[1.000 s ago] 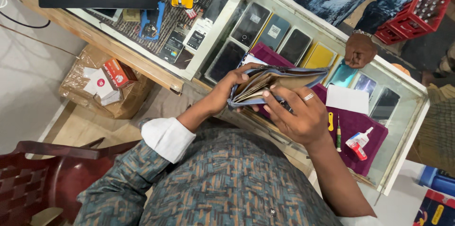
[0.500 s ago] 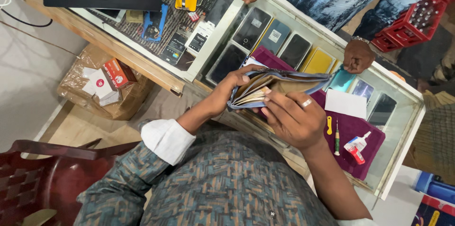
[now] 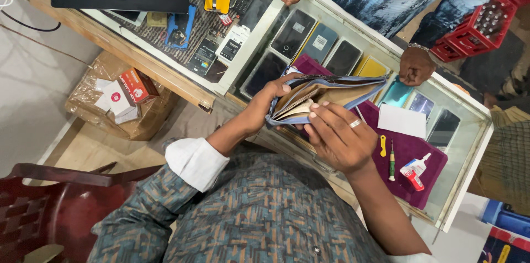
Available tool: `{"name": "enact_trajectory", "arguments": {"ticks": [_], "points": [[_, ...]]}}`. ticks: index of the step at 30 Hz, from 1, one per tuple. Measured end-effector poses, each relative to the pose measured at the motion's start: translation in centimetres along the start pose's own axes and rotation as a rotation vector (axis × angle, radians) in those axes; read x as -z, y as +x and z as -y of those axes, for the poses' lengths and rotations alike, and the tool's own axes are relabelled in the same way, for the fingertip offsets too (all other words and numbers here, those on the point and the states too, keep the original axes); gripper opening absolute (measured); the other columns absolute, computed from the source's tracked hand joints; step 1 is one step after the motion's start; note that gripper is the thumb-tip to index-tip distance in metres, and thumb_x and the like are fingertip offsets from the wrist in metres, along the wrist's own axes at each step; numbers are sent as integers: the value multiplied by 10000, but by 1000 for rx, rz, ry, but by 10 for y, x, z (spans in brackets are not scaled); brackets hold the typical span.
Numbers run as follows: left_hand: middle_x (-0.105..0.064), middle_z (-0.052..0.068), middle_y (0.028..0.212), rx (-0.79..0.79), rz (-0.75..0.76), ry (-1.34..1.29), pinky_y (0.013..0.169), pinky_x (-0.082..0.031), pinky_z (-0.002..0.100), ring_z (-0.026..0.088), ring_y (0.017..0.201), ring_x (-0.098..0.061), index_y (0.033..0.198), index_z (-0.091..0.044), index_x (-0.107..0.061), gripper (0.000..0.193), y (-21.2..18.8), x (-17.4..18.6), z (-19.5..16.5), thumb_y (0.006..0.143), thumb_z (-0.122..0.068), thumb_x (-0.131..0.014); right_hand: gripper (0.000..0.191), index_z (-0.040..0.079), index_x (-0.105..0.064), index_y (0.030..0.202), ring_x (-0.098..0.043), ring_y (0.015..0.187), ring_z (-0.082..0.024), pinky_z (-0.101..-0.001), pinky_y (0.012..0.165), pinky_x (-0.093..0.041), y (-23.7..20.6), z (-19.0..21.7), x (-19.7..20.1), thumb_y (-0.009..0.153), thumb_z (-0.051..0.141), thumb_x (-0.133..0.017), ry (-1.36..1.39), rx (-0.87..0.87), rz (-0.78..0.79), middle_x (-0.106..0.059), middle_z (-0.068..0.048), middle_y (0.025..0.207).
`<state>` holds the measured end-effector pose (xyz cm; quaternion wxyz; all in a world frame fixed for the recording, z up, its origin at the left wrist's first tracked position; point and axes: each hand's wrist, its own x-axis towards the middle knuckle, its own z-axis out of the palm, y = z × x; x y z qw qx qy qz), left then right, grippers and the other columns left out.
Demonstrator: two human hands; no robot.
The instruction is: The person repairs a disassembled smartphone at a glass display counter, using a screwdriver to work on the phone's internal components while holding the phone body. They turn the phone over and reposition it during the work, then set it down and handle a wallet, taking out a card.
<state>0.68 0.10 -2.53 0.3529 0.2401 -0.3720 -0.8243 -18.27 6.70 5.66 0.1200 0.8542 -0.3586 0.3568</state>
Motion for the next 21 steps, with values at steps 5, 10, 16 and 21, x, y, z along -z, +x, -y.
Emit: {"name": "enact_trajectory", "arguments": {"ticks": [5, 10, 16, 21], "points": [[-697, 145, 1219, -98, 69, 76, 888, -546, 267, 180, 1059, -690, 1472, 56, -498, 623, 8, 5, 8, 997, -345, -472, 302, 4, -740, 1190, -684, 888, -278, -370, 785, -561, -2, -4, 8, 893, 53, -762, 141, -201, 137, -705, -107, 984], [-675, 149, 1252, -72, 18, 76, 945, -526, 305, 196, 1105, -667, 1453, 54, -489, 630, 16, 6, 17, 963, -340, -456, 249, 61, -767, 1109, -658, 812, -266, -365, 714, -534, -1, -6, 12, 862, 75, -797, 95, -197, 172, -667, -87, 937], [-666, 173, 1273, -91, 25, 72, 980, -515, 325, 216, 1123, -664, 1463, 42, -469, 633, 18, 8, 20, 964, -347, -457, 148, 60, -748, 986, -668, 805, -231, -313, 689, -542, -2, -2, 11, 853, 81, -810, 134, -271, 127, -693, -125, 1048], [-654, 169, 1307, -111, 2, 135, 1045, -475, 314, 204, 1174, -641, 1460, 56, -485, 637, 20, 12, 21, 969, -350, -463, 120, 73, -701, 1001, -704, 903, -230, -360, 802, -569, 2, -5, 14, 910, 67, -779, 129, -167, 137, -721, -56, 1008]]}}
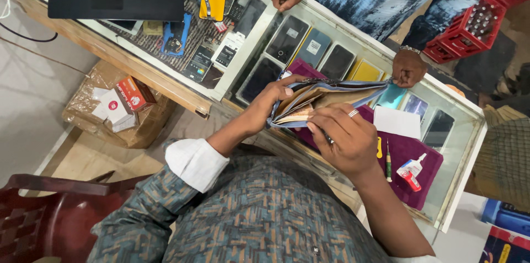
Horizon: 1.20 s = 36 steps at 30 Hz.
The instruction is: The person repairs a disassembled smartphone at a glass display counter, using a screwdriver to work on the phone's internal components while holding the phone body. They turn the phone over and reposition it during the work, then set it down and handle a wallet, taking out a card.
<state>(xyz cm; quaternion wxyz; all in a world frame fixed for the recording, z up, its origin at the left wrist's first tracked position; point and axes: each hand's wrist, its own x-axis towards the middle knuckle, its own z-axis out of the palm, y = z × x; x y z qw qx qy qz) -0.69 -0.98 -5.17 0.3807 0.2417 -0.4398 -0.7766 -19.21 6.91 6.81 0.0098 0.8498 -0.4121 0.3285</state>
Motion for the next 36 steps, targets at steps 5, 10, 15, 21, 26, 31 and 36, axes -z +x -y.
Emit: {"name": "enact_trajectory", "arguments": {"ticks": [5, 10, 15, 21, 26, 31, 36], "points": [[-609, 137, 1361, 24, -24, 2, 1016, -472, 315, 196, 1168, -626, 1438, 71, -498, 641, 2, -4, -1, 948, -341, -472, 228, 59, -745, 1114, -682, 793, -244, -348, 694, -534, 6, -1, 8, 892, 77, -791, 36, -164, 75, -706, -77, 894], [-704, 175, 1216, -97, 108, 126, 997, -499, 306, 207, 1095, -672, 1376, 83, -541, 631, 5, -7, -16, 918, -338, -440, 175, 130, -723, 1044, -688, 893, -249, -363, 730, -551, 14, 1, 17, 877, 155, -772, 11, -107, 202, -695, -31, 992], [-699, 165, 1198, -92, 121, 190, 976, -505, 301, 194, 1079, -665, 1352, 81, -557, 630, 0, -11, -23, 905, -342, -428, 221, 147, -751, 1056, -657, 931, -263, -380, 655, -530, 20, 5, 23, 835, 155, -753, -42, -139, 404, -653, -36, 1016], [-695, 158, 1183, -14, 99, 113, 929, -516, 311, 198, 1041, -666, 1372, 51, -539, 623, 3, -14, -15, 897, -338, -433, 162, 150, -746, 1003, -634, 920, -231, -377, 711, -536, 17, 0, 16, 846, 148, -782, -41, -124, 286, -662, -21, 1035], [-711, 145, 1199, -37, 113, 116, 948, -513, 306, 192, 1063, -677, 1354, 56, -563, 610, 3, -9, -10, 905, -340, -446, 177, 161, -758, 896, -620, 865, -242, -394, 725, -515, 10, -5, 10, 752, 147, -860, -57, -138, 145, -638, -16, 971], [-722, 162, 1129, 42, 63, 20, 832, -560, 297, 197, 964, -704, 1382, 34, -531, 592, 3, -6, -5, 915, -319, -447, 220, 78, -760, 983, -668, 990, -291, -382, 831, -556, 7, -12, 1, 779, 75, -842, -89, 133, 9, -665, -63, 1075], [-721, 165, 1048, 64, 89, -43, 703, -578, 283, 192, 837, -715, 1403, 47, -530, 568, 3, -5, -4, 961, -301, -454, 241, -28, -745, 1002, -693, 1155, -305, -388, 956, -577, 6, -16, 1, 773, 16, -803, -92, 226, 51, -688, -116, 1183]]}}
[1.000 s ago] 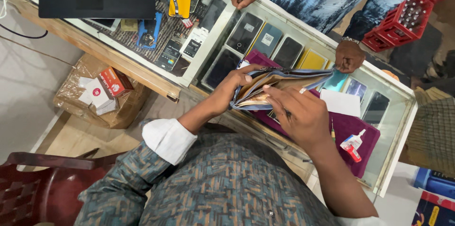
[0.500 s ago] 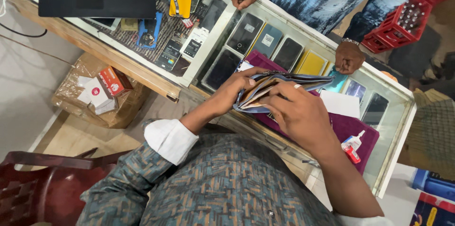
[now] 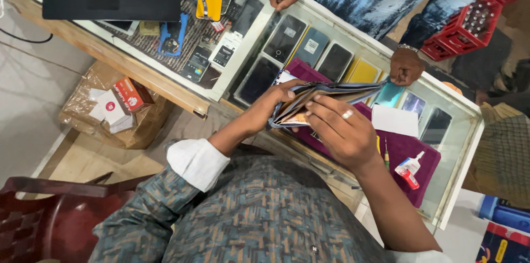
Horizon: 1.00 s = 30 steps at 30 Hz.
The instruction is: The person repairs a disassembled smartphone at a glass display counter, using a screwdriver to work on the phone's internal components while holding the phone body. They turn the phone over and reposition it during the work, then set it down and handle a wallet, taking out a card.
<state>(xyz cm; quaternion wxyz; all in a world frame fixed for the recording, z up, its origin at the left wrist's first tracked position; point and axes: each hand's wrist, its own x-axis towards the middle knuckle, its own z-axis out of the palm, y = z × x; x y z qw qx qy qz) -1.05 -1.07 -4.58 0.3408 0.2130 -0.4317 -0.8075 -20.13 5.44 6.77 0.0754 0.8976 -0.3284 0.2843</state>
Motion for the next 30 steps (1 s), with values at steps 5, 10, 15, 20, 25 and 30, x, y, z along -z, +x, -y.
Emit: {"name": "enact_trajectory", "arguments": {"ticks": [5, 10, 15, 20, 25, 30], "points": [[-730, 149, 977, 47, 25, -17, 651, -569, 284, 213, 731, -726, 1412, 8, -512, 580, -1, 2, -2, 936, -312, -435, 203, -22, -731, 994, -680, 1183, -323, -395, 969, -575, 1, 2, 0, 808, 29, -795, -9, -14, 6, -690, -151, 1235], [-725, 144, 1043, 46, 31, 6, 693, -586, 290, 194, 841, -723, 1422, 10, -520, 594, 0, 2, -1, 939, -328, -440, 155, -8, -732, 963, -692, 1162, -307, -381, 919, -580, -2, 1, -2, 832, 45, -795, -33, -13, 18, -694, -124, 1248], [-715, 132, 1110, 99, 3, -18, 703, -610, 308, 209, 878, -728, 1445, -22, -499, 602, -2, 2, -1, 939, -344, -442, 142, -21, -744, 981, -727, 1098, -285, -344, 846, -595, -9, 0, -6, 863, 46, -786, -44, 17, -10, -687, -131, 1287], [-737, 137, 1064, 142, -8, 19, 583, -574, 295, 233, 737, -741, 1469, -51, -485, 642, -5, 1, -3, 923, -381, -422, 104, -28, -752, 957, -740, 1046, -273, -330, 794, -581, -12, -2, -10, 878, 32, -785, -51, 37, -1, -707, -150, 1279], [-746, 116, 998, 228, -57, 31, 477, -475, 257, 212, 674, -733, 1519, -106, -450, 681, -7, 0, -5, 918, -426, -416, 122, -8, -750, 980, -728, 1125, -295, -348, 884, -604, -13, 1, -12, 877, 51, -777, -100, 17, -52, -723, -138, 1206], [-736, 105, 942, 188, -43, 61, 438, -439, 238, 189, 652, -730, 1483, -101, -494, 646, -5, 1, -6, 930, -427, -414, 144, -10, -711, 1008, -710, 1173, -302, -360, 902, -592, -17, 2, -17, 887, 52, -757, -30, -77, -16, -736, -152, 1175]]}}
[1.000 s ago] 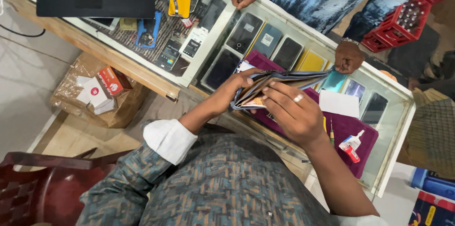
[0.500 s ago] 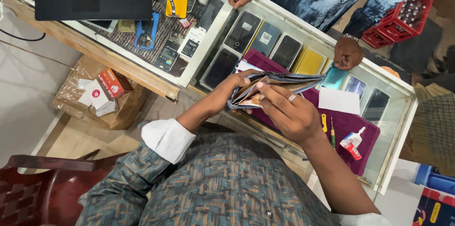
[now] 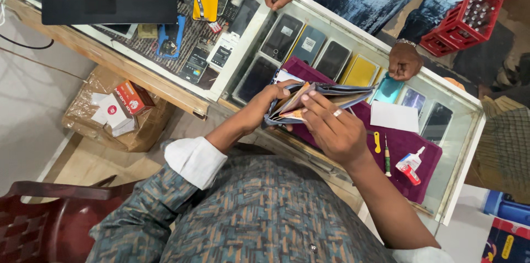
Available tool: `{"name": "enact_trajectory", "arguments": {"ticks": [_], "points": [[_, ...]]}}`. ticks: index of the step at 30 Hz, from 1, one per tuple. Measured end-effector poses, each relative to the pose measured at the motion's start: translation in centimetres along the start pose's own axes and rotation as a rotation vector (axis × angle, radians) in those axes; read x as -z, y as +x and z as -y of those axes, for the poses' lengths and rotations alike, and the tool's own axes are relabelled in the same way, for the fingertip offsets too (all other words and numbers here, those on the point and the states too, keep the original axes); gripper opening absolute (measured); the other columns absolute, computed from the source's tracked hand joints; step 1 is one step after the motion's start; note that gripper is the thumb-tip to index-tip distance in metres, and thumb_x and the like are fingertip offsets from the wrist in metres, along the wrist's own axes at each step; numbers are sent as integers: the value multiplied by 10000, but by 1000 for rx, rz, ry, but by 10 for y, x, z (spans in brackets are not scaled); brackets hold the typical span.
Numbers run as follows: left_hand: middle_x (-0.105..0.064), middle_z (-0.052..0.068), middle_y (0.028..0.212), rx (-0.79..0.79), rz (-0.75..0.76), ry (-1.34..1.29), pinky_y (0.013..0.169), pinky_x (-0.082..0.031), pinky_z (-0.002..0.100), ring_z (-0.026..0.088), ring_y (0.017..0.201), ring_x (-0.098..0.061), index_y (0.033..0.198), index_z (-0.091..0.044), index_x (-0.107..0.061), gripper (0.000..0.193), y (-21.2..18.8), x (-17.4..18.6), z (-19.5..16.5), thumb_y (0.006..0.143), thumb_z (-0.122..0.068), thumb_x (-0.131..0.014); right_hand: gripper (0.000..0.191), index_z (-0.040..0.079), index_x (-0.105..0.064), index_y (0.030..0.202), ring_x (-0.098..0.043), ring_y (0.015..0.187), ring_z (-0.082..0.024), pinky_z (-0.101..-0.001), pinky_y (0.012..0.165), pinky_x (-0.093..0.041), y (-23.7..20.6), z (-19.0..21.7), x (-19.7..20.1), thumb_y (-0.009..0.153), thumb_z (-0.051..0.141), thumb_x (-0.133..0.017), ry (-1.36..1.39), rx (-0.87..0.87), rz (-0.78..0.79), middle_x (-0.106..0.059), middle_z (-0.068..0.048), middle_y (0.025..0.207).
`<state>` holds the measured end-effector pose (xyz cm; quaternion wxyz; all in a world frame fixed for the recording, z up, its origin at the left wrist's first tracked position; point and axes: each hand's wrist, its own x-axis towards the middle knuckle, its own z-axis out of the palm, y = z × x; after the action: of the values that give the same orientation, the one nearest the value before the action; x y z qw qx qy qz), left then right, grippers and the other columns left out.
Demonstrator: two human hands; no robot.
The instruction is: The person repairs a disassembled smartphone at a glass display counter, using a screwdriver to work on the phone's internal components while holding the phone body. They turn the phone over and reposition it during the work, then set it down and handle a wallet, taking out a card.
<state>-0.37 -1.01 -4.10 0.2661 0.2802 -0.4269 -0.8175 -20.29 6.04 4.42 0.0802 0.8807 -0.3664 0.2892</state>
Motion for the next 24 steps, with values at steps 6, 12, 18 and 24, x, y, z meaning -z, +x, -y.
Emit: {"name": "enact_trajectory", "arguments": {"ticks": [6, 12, 18, 24], "points": [[-740, 109, 1018, -70, 59, -57, 563, -552, 266, 200, 730, -741, 1426, -28, -542, 584, 6, 5, 2, 948, -351, -450, 190, 15, -724, 1037, -708, 925, -254, -366, 778, -569, -10, -4, -12, 881, 85, -806, 32, -57, 42, -715, -104, 1046], [-753, 100, 981, -9, 12, -34, 430, -457, 234, 209, 639, -733, 1439, -60, -519, 607, 6, 6, 6, 932, -382, -426, 169, 108, -782, 947, -593, 967, -253, -357, 797, -511, -14, -7, -15, 810, 110, -881, -11, -74, -135, -612, -59, 1038], [-736, 123, 936, 53, 26, -109, 406, -454, 233, 218, 639, -738, 1501, -62, -483, 657, 6, 8, 7, 953, -423, -440, 155, 83, -762, 916, -583, 1058, -279, -413, 931, -484, -7, -11, -10, 820, 117, -880, 204, -307, -247, -602, -71, 1098], [-757, 189, 1129, -8, 144, -139, 391, -439, 214, 203, 657, -733, 1516, -34, -465, 686, 7, 13, 4, 951, -424, -451, 97, 98, -674, 1009, -616, 1118, -186, -315, 1052, -527, 0, -37, 7, 1065, 147, -736, 764, -545, -360, -629, -77, 1366]]}}
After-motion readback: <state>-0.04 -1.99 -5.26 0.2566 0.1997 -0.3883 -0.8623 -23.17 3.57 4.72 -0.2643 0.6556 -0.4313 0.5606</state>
